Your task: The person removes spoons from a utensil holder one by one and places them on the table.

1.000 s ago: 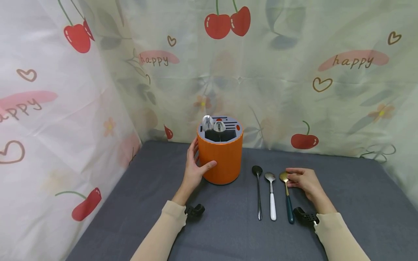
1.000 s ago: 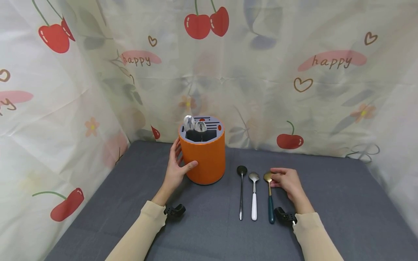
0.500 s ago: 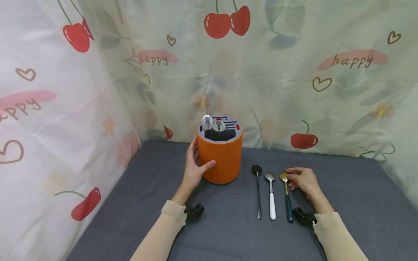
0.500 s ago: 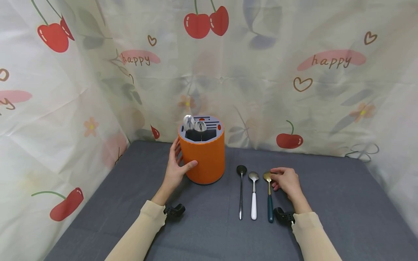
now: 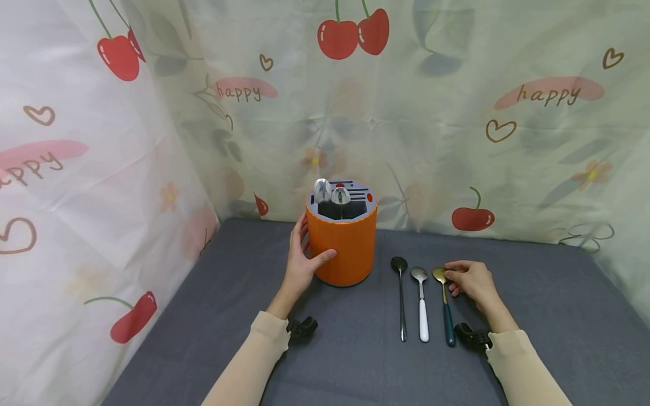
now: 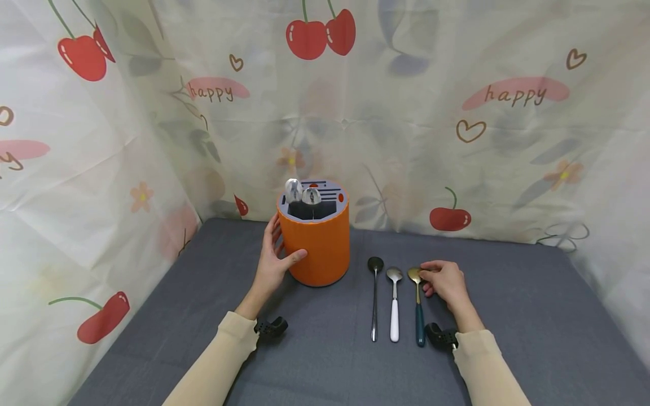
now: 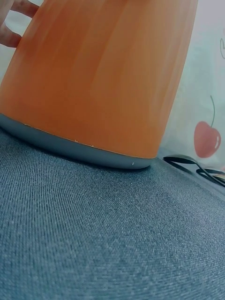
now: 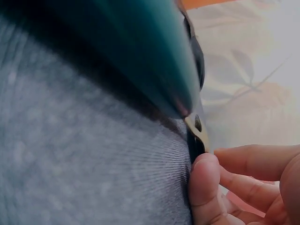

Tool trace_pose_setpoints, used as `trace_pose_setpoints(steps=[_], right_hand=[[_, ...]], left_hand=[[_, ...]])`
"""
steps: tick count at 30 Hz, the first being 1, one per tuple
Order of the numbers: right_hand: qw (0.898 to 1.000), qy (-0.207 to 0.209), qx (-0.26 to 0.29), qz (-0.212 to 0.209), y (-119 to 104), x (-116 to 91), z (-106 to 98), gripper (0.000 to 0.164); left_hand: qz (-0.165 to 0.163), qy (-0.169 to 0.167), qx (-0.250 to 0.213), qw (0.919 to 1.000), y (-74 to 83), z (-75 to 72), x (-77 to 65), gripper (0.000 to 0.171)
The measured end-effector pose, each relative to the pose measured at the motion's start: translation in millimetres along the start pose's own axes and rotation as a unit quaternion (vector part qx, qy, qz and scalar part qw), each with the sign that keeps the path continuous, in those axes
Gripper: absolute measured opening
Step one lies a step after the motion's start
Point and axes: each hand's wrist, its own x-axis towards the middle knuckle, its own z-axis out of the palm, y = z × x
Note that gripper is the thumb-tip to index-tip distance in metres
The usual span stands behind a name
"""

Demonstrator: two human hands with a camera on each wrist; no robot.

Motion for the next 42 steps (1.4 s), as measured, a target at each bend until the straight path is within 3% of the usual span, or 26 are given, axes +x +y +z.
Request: trace_pose_setpoints(steps=[7, 19, 42], right_hand=[[1.000, 0.003, 0.001, -0.011, -7.1, -4.6, -6.8, 0.038], [0.997, 0.005, 0.015, -0.072, -38.7, -16.5, -21.4, 0.039], [0.980, -0.041, 0.071, -0.179, -85.9, -41.6, -11.3, 0.043]], left_hand=[[-0.002, -0.001, -0.004, 1.0000, -0.9, -0.7, -0.6, 0.096], [-0.001, -0.002, -0.010, 0.9999, -0.7, -1.4, -0.2, 0.096], [0.006, -0.001, -0.011, 0.9999, -0.9, -1.0, -0.1, 0.100]])
